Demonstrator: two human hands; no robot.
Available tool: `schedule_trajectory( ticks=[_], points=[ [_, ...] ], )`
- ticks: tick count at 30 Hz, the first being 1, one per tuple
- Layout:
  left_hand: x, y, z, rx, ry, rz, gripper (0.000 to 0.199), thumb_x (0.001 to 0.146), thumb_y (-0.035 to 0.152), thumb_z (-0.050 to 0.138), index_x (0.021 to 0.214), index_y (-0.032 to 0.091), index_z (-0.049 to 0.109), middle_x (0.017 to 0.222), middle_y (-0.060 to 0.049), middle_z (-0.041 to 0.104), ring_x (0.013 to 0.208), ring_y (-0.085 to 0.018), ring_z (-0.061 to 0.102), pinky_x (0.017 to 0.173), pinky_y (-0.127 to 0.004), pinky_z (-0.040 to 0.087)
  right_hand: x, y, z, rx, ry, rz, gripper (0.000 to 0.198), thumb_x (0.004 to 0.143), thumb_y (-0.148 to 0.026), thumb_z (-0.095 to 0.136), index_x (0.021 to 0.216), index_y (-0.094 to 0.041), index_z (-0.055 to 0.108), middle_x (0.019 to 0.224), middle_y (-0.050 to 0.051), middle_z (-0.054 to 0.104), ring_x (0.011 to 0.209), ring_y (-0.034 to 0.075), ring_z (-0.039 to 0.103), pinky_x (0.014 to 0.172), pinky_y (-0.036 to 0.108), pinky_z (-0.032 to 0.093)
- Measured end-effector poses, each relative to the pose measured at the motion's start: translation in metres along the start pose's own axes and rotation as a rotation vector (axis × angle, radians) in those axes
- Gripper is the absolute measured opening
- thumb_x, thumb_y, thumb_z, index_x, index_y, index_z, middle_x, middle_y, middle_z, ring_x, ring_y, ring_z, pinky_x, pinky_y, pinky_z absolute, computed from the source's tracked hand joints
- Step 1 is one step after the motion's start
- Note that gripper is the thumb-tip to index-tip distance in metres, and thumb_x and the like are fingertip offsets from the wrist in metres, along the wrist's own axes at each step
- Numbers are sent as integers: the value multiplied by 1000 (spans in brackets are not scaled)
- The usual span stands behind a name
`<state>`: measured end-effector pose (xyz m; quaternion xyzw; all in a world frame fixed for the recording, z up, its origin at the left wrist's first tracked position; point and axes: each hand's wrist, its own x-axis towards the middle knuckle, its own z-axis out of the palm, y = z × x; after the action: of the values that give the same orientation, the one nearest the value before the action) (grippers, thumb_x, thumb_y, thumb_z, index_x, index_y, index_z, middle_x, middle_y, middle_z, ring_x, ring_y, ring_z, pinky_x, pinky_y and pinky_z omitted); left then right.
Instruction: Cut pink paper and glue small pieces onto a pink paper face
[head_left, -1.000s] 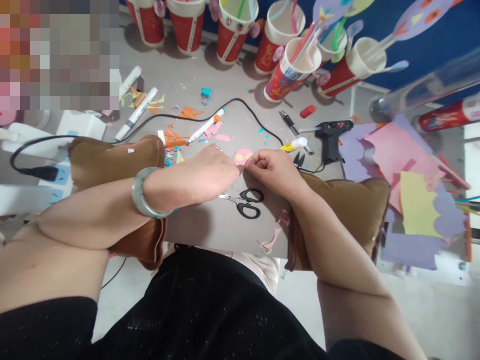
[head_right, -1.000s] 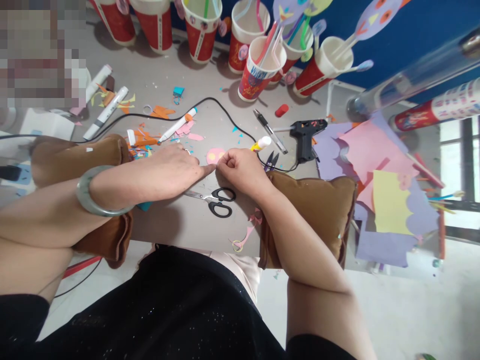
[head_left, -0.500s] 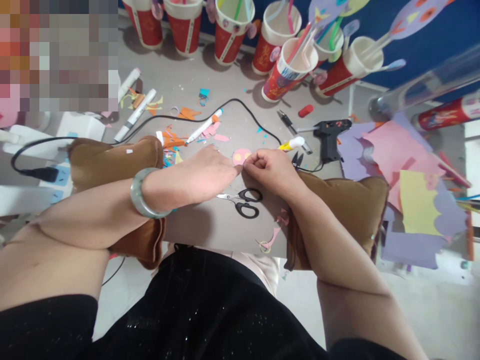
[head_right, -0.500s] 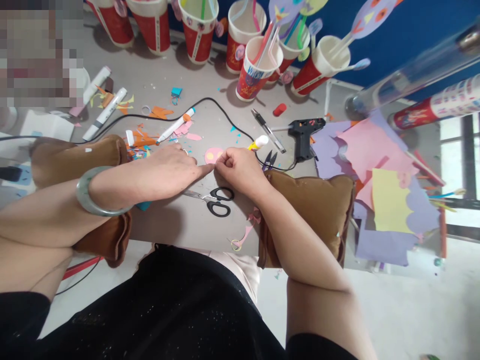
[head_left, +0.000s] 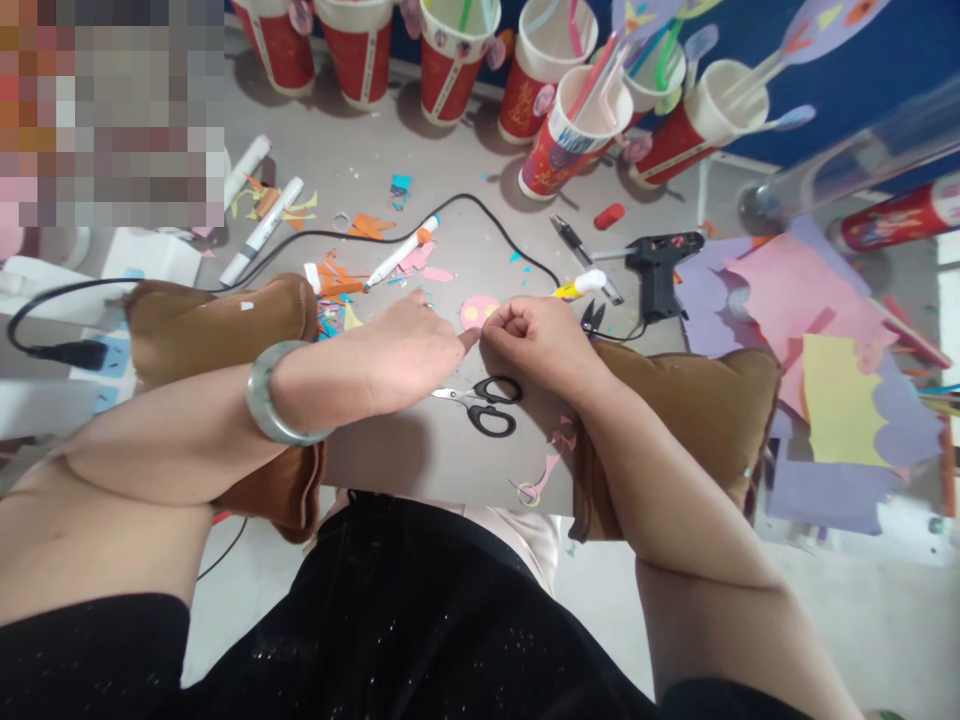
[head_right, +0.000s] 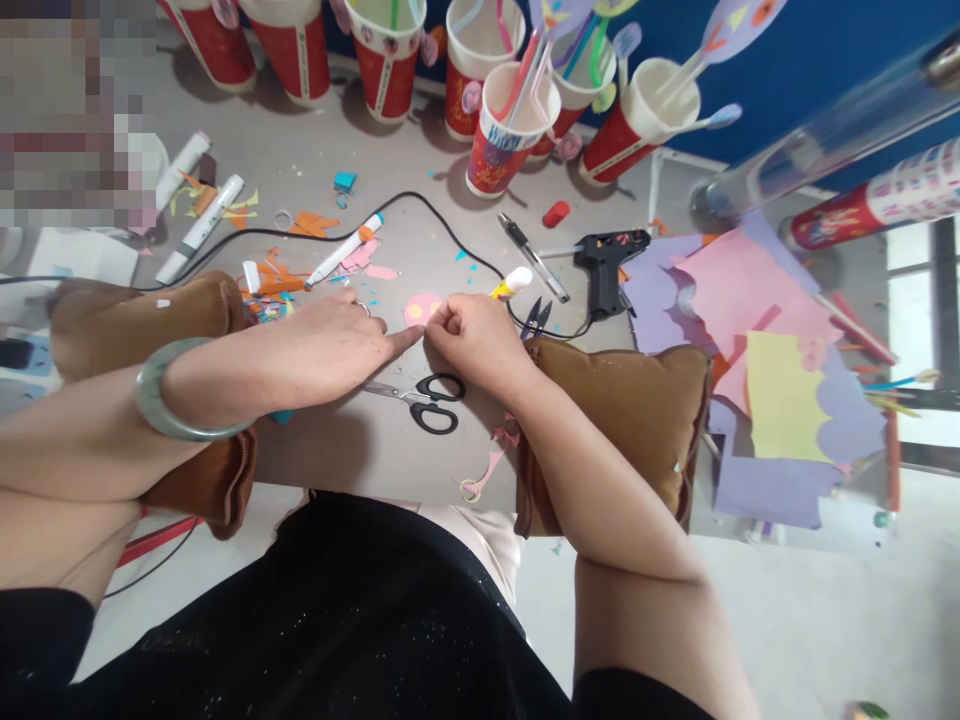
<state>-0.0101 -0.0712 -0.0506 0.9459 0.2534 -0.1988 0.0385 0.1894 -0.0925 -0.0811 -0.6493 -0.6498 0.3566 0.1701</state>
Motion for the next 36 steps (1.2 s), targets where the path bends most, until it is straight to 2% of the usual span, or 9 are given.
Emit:
schedule_trajectory(
  ticks=[9, 14, 17, 22, 26, 32, 36],
  points=[
    [-2, 4, -8, -50, 15, -37, 49, 91, 5, 49, 137, 13, 64, 81, -6, 78, 80, -24, 72, 93, -39, 39, -1, -3, -2, 0, -8, 26, 9, 79, -26, 64, 75, -18, 65, 58, -3, 59, 57, 13, 49, 64, 29, 37],
    [-1, 2, -12, -25, -37, -4, 58, 91, 5, 50, 147, 15, 57, 83, -7, 78, 81, -25, 72, 84, -38, 38, -7, 1, -7, 15, -15, 0, 11, 80, -27, 66, 86, -19, 64, 58, -5, 60, 57, 14, 51, 67, 30, 38],
    [1, 2, -14, -40, -64, 2, 58, 91, 5, 49, 147, 14, 58, 85, -9, 79, 82, -26, 72, 81, -38, 37, -15, 6, -10, -27, -35, -72, 12, 82, -25, 65, 92, -18, 65, 62, -3, 64, 59, 14, 54, 68, 30, 40],
    [2, 2, -8, -146, -3, -31, 57, 86, 3, 59, 141, 15, 63, 82, -6, 78, 79, -25, 71, 88, -39, 37, -25, 12, -12, -347, -4, -297, 17, 94, -26, 56, 95, -18, 71, 78, 5, 72, 69, 17, 59, 66, 29, 36],
    [1, 1, -3, -60, -10, 4, 66, 82, 3, 61, 147, 15, 58, 76, -3, 75, 73, -23, 68, 92, -41, 39, -27, 16, -14, -620, 7, -434, 33, 102, -27, 44, 101, -18, 76, 80, 6, 71, 67, 16, 55, 59, 30, 26],
    [-3, -3, -1, -1, 66, 18, 58, 88, 5, 46, 141, 20, 61, 68, -2, 69, 69, -22, 64, 87, -40, 40, -29, 15, -19, -833, 2, -571, 38, 104, -22, 40, 114, -19, 77, 71, 4, 64, 61, 15, 47, 58, 29, 23],
    [-3, -4, -3, 28, 48, 27, 61, 87, 5, 48, 145, 18, 59, 73, -3, 71, 68, -22, 63, 89, -40, 40, -29, 14, -19, -895, -10, -589, 40, 104, -19, 40, 122, -19, 75, 70, 4, 63, 61, 16, 45, 58, 30, 22]
  ],
)
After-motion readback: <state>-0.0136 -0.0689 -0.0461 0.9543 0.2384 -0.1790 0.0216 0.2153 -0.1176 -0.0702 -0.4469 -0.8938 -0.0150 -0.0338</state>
